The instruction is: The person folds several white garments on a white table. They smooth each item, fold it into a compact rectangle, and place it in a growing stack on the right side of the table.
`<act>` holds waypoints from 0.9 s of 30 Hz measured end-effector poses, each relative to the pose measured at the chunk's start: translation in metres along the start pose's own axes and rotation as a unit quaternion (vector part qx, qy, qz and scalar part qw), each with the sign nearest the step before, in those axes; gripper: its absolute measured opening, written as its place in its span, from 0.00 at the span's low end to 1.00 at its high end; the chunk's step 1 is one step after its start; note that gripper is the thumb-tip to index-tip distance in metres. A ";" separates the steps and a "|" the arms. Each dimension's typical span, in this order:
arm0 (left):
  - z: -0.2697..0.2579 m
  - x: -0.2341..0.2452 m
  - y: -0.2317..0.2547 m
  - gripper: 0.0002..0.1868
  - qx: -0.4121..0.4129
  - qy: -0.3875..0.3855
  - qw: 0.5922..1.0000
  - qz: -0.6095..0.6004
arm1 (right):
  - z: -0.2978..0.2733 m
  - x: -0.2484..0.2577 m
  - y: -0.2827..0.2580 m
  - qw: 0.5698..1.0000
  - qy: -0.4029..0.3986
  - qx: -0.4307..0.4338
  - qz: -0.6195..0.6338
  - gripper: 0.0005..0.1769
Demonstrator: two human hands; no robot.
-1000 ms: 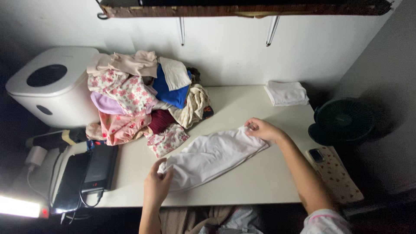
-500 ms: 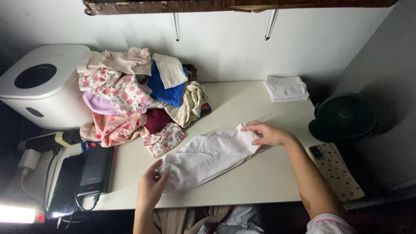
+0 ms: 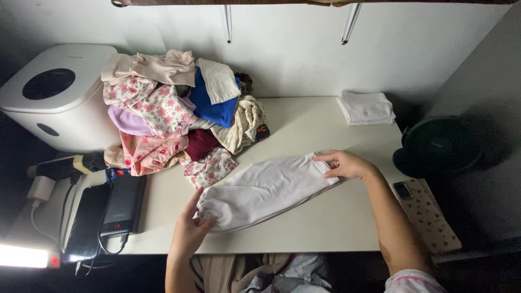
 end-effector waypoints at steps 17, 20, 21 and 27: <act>-0.023 0.007 0.040 0.58 0.044 0.113 0.892 0.435 | -0.018 -0.007 -0.038 0.975 0.039 -0.030 -0.215 0.51; -0.018 -0.009 0.049 0.53 0.032 0.129 0.869 0.477 | -0.015 -0.011 -0.060 0.960 0.124 0.049 -0.245 0.50; -0.017 -0.017 0.050 0.51 0.011 0.133 0.864 0.485 | -0.015 -0.016 -0.077 0.952 0.164 0.127 -0.226 0.47; 0.005 -0.121 0.047 0.39 -0.276 0.083 0.849 0.442 | -0.021 -0.119 -0.145 0.916 0.179 0.355 -0.055 0.34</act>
Point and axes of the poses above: each hand's wrist, its own z-axis towards the middle knuckle, its own x-axis out of the back of the hand, y = z × x, the point moved 9 cm from there along z, towards the middle knuckle, and after that the axes turned 3 degrees about y, right-handed, at the moved point
